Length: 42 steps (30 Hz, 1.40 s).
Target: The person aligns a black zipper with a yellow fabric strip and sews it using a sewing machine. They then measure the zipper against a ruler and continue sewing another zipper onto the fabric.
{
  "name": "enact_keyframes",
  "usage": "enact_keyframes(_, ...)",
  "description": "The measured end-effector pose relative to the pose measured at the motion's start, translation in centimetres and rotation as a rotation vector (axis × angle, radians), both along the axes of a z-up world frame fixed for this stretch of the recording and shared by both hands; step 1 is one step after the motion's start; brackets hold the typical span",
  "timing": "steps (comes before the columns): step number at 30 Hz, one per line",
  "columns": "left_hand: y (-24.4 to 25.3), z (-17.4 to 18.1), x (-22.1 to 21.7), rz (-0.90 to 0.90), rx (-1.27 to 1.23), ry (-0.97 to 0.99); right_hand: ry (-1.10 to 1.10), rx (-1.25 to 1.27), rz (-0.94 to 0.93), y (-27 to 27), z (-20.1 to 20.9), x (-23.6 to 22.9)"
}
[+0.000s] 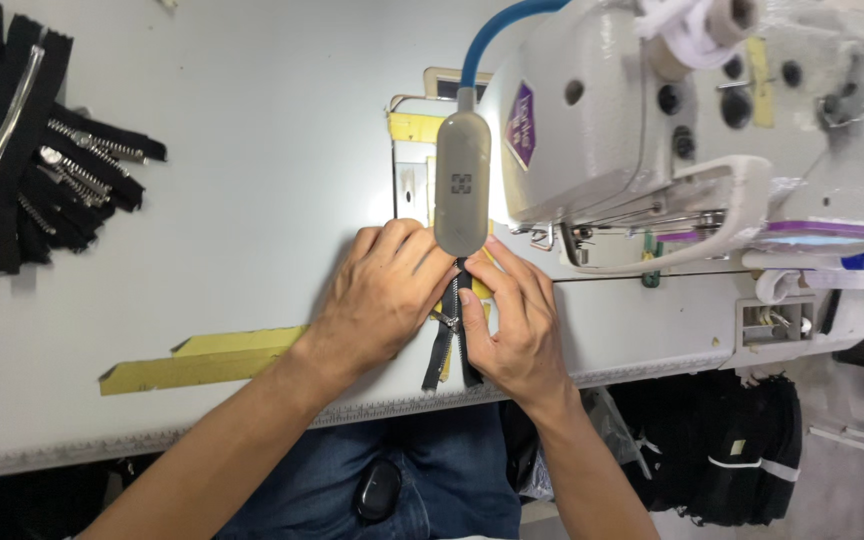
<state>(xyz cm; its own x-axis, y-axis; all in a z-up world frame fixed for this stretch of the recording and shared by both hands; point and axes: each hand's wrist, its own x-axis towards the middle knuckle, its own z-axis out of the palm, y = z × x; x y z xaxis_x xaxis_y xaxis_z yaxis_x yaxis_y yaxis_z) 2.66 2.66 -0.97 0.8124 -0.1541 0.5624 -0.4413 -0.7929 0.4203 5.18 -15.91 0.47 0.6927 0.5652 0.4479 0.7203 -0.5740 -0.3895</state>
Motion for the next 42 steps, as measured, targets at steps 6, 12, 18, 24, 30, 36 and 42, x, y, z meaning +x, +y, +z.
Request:
enact_keyframes(6,-0.1,-0.3,0.2,0.011,0.008,0.015,-0.012,0.008,0.01,0.0,-0.6,0.2)
enact_keyframes(12,-0.4,-0.6,0.5,0.003,0.046,0.032,-0.062,0.031,-0.001,-0.2,-1.2,0.8)
enact_keyframes(18,-0.7,-0.5,0.6,0.014,0.07,0.028,-0.096,0.031,-0.016,-0.2,-1.6,0.8)
enact_keyframes(24,-0.9,-0.2,0.7,0.031,0.088,0.045,-0.119,0.015,-0.015,0.0,-1.2,0.9)
enact_keyframes(30,-1.1,-0.8,0.7,0.06,0.098,0.027,-0.146,-0.011,-0.014,0.0,-1.6,0.9)
enact_keyframes(36,-0.9,-0.5,0.6,0.059,0.095,0.048,-0.123,-0.013,-0.018,0.1,-1.2,0.9)
enact_keyframes(42,-0.9,-1.0,0.7,0.057,0.056,0.063,-0.113,-0.005,-0.018,-0.1,-1.5,0.9)
